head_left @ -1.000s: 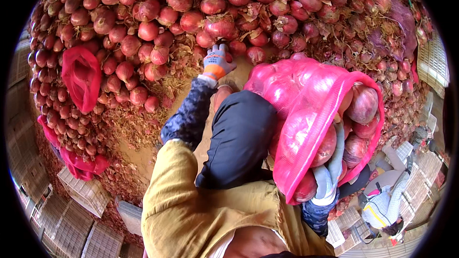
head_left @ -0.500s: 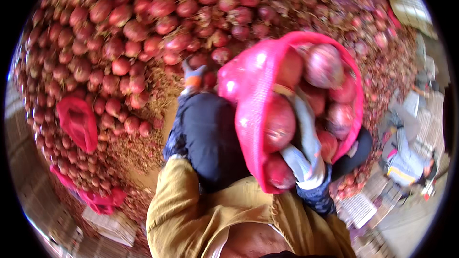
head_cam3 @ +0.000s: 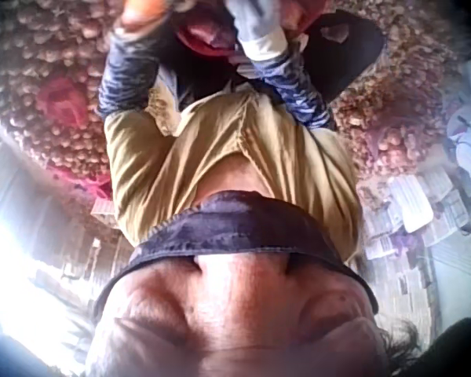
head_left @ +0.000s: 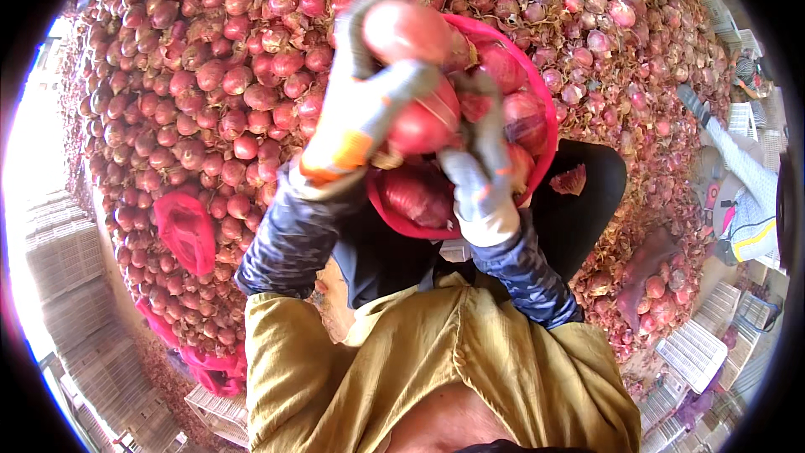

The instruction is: The person sorts red onions from a pile into a mesh bag, weighs the bag on a platform scale, and then ties the bag shut.

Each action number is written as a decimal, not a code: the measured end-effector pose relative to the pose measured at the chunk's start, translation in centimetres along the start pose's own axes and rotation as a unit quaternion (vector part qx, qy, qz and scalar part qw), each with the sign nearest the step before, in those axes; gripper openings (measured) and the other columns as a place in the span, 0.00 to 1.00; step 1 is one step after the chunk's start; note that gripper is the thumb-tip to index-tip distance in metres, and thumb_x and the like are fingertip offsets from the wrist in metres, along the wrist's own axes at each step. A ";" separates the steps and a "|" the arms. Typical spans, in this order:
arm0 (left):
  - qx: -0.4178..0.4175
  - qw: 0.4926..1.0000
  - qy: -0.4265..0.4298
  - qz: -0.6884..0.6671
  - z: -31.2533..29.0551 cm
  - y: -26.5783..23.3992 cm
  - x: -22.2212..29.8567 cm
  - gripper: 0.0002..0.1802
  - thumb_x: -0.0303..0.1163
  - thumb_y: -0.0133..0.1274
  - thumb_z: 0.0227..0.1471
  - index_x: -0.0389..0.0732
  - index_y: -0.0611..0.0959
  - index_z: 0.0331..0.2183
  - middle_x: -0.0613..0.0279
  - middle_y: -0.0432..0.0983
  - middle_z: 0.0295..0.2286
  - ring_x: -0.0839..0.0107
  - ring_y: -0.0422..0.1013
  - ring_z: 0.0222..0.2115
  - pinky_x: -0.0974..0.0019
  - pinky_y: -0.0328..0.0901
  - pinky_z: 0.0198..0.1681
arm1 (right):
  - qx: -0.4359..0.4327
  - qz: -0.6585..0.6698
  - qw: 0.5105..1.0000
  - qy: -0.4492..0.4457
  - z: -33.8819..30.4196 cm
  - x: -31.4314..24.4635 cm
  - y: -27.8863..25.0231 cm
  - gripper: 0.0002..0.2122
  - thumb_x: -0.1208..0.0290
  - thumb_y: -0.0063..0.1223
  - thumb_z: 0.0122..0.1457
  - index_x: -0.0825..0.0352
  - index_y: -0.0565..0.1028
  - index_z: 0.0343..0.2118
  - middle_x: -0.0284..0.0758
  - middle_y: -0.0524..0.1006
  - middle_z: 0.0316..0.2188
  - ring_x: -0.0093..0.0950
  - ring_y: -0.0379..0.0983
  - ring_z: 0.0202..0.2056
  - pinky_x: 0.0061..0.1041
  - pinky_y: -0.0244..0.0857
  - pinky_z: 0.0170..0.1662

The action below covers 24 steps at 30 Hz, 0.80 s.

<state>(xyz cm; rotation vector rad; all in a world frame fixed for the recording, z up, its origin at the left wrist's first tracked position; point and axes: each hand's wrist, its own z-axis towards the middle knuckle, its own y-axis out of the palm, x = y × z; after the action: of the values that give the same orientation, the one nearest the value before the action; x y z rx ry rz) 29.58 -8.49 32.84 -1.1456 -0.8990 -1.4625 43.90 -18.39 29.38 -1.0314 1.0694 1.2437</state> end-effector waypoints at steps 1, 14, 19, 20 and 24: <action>-0.015 0.993 0.078 0.083 -0.2 1.1 -1.6 0.31 0.24 0.59 0.39 0.40 0.72 0.49 0.49 0.70 0.45 0.53 0.71 0.43 0.57 0.67 0.47 | 0.041 -0.025 0.997 -0.063 -0.3 -0.7 -1.0 0.35 0.78 0.42 0.58 0.73 0.44 0.68 0.49 0.53 0.67 0.36 0.51 0.67 0.33 0.42 0.68; -0.169 0.856 0.155 0.463 -1.3 -0.4 -0.9 0.35 0.29 0.58 0.39 0.41 0.73 0.54 0.48 0.73 0.43 0.48 0.72 0.42 0.52 0.67 0.45 | -0.097 -0.221 0.953 -0.181 6.8 -1.3 -5.0 0.14 0.75 0.47 0.62 0.70 0.72 0.51 0.45 0.76 0.48 0.40 0.72 0.51 0.33 0.65 0.55; -0.190 0.919 0.204 0.279 -0.5 -2.2 -2.0 0.37 0.25 0.59 0.41 0.36 0.70 0.56 0.46 0.74 0.48 0.47 0.71 0.48 0.52 0.66 0.51 | -0.057 -0.220 0.948 -0.223 10.0 1.3 -2.7 0.14 0.76 0.50 0.62 0.69 0.73 0.50 0.42 0.76 0.45 0.38 0.75 0.46 0.32 0.69 0.49; -0.227 0.933 0.189 0.206 -0.2 -2.1 -3.5 0.36 0.21 0.57 0.41 0.35 0.70 0.56 0.46 0.73 0.48 0.47 0.70 0.49 0.52 0.65 0.52 | -0.036 -0.255 0.950 -0.178 10.0 0.8 -2.5 0.14 0.76 0.50 0.62 0.69 0.72 0.51 0.41 0.77 0.44 0.38 0.76 0.43 0.31 0.70 0.47; -0.213 0.903 0.272 0.256 -1.1 -2.2 -3.8 0.27 0.32 0.52 0.45 0.35 0.73 0.50 0.53 0.73 0.43 0.55 0.72 0.38 0.55 0.64 0.36 | -0.141 -0.265 0.921 -0.248 11.6 0.0 -1.8 0.17 0.73 0.51 0.62 0.73 0.70 0.53 0.46 0.75 0.48 0.40 0.73 0.47 0.32 0.68 0.50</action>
<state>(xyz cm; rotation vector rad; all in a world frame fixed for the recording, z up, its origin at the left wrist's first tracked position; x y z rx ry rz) 27.30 -8.06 28.96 -1.0807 0.1224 -1.4429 46.26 -7.14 31.76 -1.0502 0.1947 1.1312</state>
